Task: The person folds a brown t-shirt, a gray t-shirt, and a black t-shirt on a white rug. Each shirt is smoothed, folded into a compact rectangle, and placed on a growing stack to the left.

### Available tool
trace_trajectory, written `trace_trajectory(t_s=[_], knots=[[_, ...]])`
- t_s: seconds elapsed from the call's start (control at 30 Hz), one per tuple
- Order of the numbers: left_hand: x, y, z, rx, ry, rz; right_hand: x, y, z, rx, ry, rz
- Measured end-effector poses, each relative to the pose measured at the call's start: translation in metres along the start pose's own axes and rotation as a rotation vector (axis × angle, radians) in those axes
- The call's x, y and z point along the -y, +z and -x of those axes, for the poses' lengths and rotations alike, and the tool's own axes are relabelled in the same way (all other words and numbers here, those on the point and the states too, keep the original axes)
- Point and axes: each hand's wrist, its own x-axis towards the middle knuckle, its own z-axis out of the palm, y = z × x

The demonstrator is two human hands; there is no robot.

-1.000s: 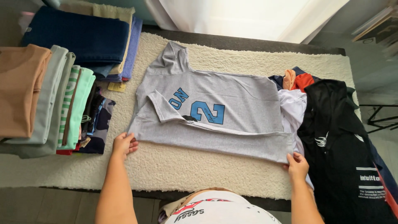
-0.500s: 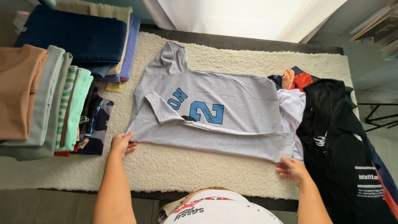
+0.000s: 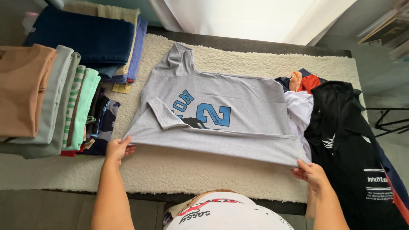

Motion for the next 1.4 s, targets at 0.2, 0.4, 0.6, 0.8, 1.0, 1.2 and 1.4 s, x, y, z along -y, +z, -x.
trace_trajectory(t_s=[0.2,0.4,0.6,0.8,1.0,1.2,1.4], knots=[[0.012,-0.017,0.025,-0.022,0.024,0.012,-0.007,-0.009,0.02,0.014,0.036,-0.015],[0.026,-0.034,0.071,-0.047,-0.067,-0.039,-0.037,-0.017,0.042,0.011,0.159,0.047],[0.064,-0.041,0.086,-0.097,-0.01,-0.372,-0.063,-0.013,0.041,-0.016,0.171,0.029],[0.093,-0.043,0.047,-0.242,0.048,-0.911,-0.105,-0.026,-0.012,-0.103,0.128,0.18],[0.074,-0.023,0.088,-0.377,0.222,-1.049,-0.148,-0.057,-0.065,-0.259,-0.115,0.604],[0.043,0.036,0.141,-0.485,0.598,-0.954,-0.095,-0.023,-0.007,-0.355,-0.169,0.792],[0.054,0.103,0.129,-0.266,1.04,-1.033,-0.114,-0.029,-0.075,-0.455,-0.281,0.771]])
